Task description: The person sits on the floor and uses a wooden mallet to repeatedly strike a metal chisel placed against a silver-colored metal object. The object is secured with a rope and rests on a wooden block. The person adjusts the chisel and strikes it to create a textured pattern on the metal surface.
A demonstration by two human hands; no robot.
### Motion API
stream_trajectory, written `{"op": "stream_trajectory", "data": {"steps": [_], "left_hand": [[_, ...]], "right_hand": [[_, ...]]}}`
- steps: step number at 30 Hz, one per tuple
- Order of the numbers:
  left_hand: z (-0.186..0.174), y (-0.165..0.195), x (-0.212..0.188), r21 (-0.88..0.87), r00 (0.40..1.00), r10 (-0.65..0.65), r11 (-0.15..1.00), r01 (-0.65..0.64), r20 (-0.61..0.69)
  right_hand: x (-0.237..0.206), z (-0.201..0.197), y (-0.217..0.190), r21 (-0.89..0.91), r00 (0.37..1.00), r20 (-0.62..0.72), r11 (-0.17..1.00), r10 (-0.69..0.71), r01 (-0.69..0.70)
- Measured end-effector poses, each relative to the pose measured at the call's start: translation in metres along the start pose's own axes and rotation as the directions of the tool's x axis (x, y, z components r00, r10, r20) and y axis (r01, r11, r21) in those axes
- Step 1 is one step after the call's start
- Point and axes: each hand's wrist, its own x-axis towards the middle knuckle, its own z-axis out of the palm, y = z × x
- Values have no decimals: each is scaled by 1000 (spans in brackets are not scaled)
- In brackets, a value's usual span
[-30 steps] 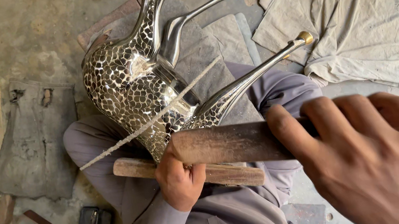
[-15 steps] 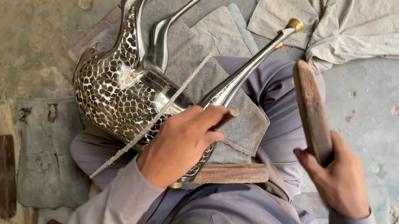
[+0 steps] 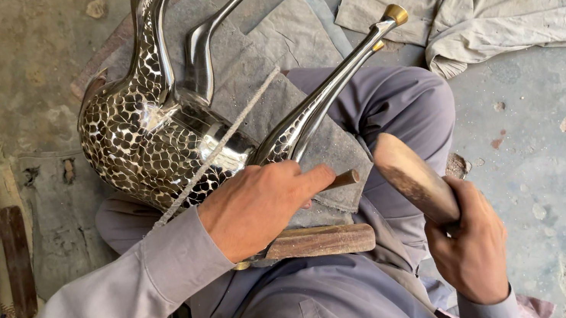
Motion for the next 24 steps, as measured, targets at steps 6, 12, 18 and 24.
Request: {"op": "stream_trajectory", "data": {"steps": [6, 12, 18, 24], "left_hand": [[-4, 1, 5, 18, 999, -25, 1000, 25, 28], [-7, 7, 7, 29, 998, -46, 999, 45, 52], [-8, 8, 10, 18, 994, -64, 998, 62, 91], [-10, 10, 11, 35, 997, -34, 999, 31, 75]], "right_hand": [[10, 1, -7, 639, 899, 309, 632, 311, -438], [9, 8, -6, 175, 986, 0, 971, 167, -165], [9, 10, 0, 67, 995, -28, 993, 94, -92], [9, 13, 3, -38, 990, -120, 997, -78, 74]]}}
